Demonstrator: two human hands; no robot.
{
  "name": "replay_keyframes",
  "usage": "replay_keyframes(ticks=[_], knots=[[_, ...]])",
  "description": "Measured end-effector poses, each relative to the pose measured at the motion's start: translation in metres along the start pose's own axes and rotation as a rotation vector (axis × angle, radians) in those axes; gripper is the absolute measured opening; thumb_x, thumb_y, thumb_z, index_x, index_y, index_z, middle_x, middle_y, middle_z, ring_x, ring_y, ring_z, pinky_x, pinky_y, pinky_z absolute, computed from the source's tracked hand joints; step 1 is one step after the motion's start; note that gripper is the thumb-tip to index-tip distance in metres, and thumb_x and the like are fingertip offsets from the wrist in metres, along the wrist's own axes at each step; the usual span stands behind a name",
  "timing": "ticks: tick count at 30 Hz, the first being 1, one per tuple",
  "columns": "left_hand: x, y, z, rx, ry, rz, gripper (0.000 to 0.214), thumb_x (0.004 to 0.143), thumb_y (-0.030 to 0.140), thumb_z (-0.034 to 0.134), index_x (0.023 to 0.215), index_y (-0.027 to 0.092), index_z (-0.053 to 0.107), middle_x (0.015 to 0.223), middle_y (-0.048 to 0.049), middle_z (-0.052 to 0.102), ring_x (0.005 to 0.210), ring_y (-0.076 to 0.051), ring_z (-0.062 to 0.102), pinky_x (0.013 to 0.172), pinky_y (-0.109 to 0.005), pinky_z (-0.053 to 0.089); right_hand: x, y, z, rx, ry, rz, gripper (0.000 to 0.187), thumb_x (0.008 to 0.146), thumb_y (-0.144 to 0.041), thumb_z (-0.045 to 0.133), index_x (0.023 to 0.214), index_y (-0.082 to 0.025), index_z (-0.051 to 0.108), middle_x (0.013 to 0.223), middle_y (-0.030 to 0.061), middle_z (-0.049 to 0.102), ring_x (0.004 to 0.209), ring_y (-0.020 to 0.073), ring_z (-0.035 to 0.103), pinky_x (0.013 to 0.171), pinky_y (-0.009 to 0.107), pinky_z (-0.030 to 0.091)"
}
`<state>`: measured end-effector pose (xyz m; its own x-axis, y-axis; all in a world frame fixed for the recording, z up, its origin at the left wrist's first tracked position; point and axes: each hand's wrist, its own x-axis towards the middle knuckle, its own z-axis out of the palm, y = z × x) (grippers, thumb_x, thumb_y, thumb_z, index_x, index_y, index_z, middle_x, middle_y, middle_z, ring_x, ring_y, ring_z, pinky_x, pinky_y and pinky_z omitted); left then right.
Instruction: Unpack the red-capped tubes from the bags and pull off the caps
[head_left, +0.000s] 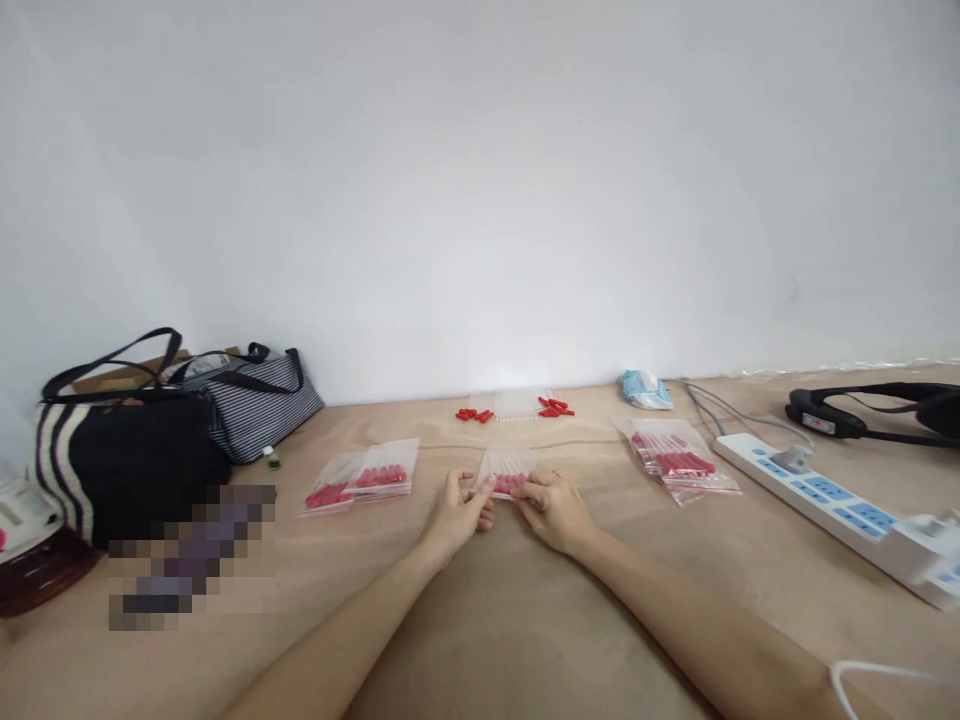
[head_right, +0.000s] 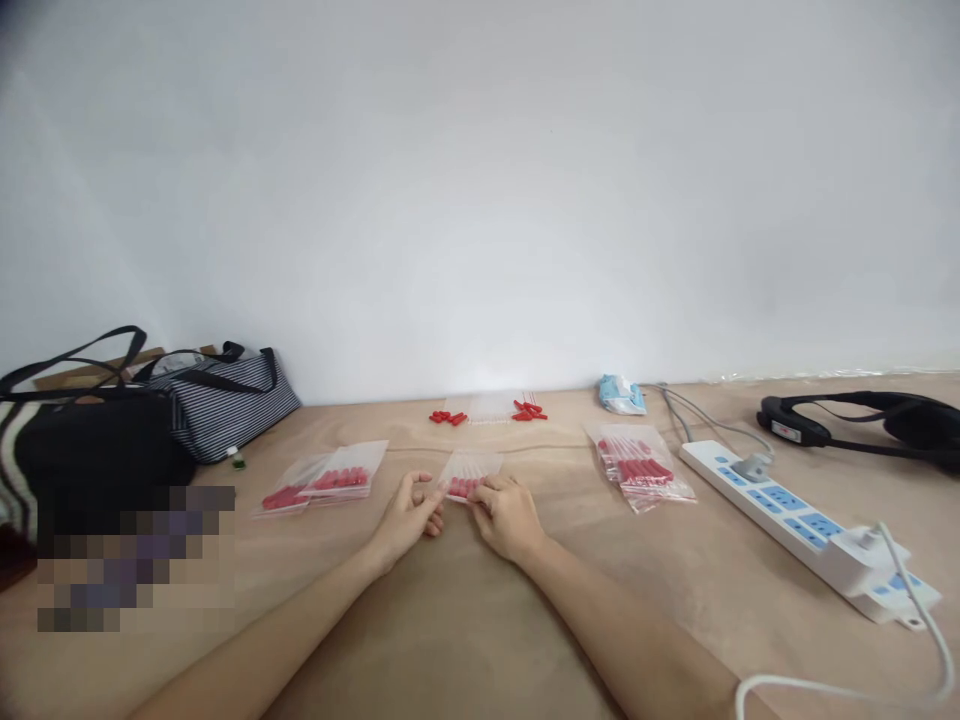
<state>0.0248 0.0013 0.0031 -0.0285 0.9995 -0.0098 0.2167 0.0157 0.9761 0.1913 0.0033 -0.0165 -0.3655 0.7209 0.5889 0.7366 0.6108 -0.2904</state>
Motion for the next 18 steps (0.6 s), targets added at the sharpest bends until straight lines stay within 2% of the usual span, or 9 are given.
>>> replay_keyframes(ticks=[3, 5, 7, 11, 14, 18], knots=[[-0.004, 0.008, 0.002, -0.214, -0.032, -0.141, 0.044, 0.069, 0.023, 0.067, 0.102, 0.016, 0.038, 0.065, 0.0017, 0.058, 0.052, -0.009, 0.060, 0.056, -0.021, 0.051, -0.001, 0.001, 0.000, 0.020, -0.011, -0.065, 0.016, 0.081, -0.018, 0.048, 0.080, -0.022, 0.064, 0.071, 0.0023, 0.058, 0.070, 0.0129, 0.052, 0.066, 0.025, 0.032], [-0.004, 0.011, 0.001, -0.285, -0.041, -0.172, 0.046, 0.065, 0.010, 0.069, 0.101, 0.016, 0.040, 0.068, 0.0005, 0.059, 0.057, -0.009, 0.061, 0.062, -0.023, 0.052, -0.001, 0.000, -0.001, 0.050, -0.023, -0.070, 0.015, 0.081, -0.020, 0.050, 0.080, -0.022, 0.065, 0.072, 0.0022, 0.059, 0.072, 0.0128, 0.053, 0.067, 0.025, 0.032], [-0.003, 0.011, 0.001, -0.313, -0.054, -0.171, 0.047, 0.064, 0.006, 0.069, 0.100, 0.016, 0.041, 0.067, 0.0005, 0.060, 0.060, -0.010, 0.062, 0.066, -0.025, 0.053, 0.000, -0.002, -0.004, 0.074, -0.041, -0.041, 0.013, 0.079, -0.027, 0.053, 0.081, -0.022, 0.065, 0.072, 0.0019, 0.060, 0.070, 0.0129, 0.053, 0.067, 0.026, 0.032], [-0.001, 0.006, 0.002, -0.296, -0.051, -0.111, 0.051, 0.063, 0.011, 0.071, 0.103, 0.016, 0.038, 0.062, 0.0024, 0.062, 0.062, -0.013, 0.064, 0.070, -0.029, 0.052, 0.002, -0.006, -0.009, 0.120, -0.079, 0.011, 0.020, 0.076, -0.039, 0.056, 0.084, -0.022, 0.065, 0.073, 0.0019, 0.061, 0.068, 0.0132, 0.053, 0.069, 0.028, 0.031], [-0.001, 0.003, 0.003, -0.242, -0.065, -0.049, 0.052, 0.064, 0.019, 0.071, 0.103, 0.016, 0.037, 0.060, 0.0035, 0.062, 0.063, -0.014, 0.064, 0.069, -0.029, 0.051, 0.004, -0.007, -0.007, 0.213, -0.098, 0.061, 0.018, 0.078, -0.035, 0.054, 0.079, -0.023, 0.067, 0.071, 0.0015, 0.062, 0.067, 0.0130, 0.054, 0.070, 0.028, 0.034], [-0.001, -0.001, 0.004, -0.159, -0.068, 0.024, 0.048, 0.064, 0.028, 0.069, 0.099, 0.016, 0.038, 0.059, 0.0045, 0.061, 0.060, -0.014, 0.063, 0.065, -0.028, 0.050, 0.007, -0.009, -0.001, 0.401, -0.133, 0.159, 0.020, 0.080, -0.027, 0.049, 0.081, -0.023, 0.068, 0.070, 0.0016, 0.062, 0.063, 0.0118, 0.054, 0.061, 0.024, 0.038]])
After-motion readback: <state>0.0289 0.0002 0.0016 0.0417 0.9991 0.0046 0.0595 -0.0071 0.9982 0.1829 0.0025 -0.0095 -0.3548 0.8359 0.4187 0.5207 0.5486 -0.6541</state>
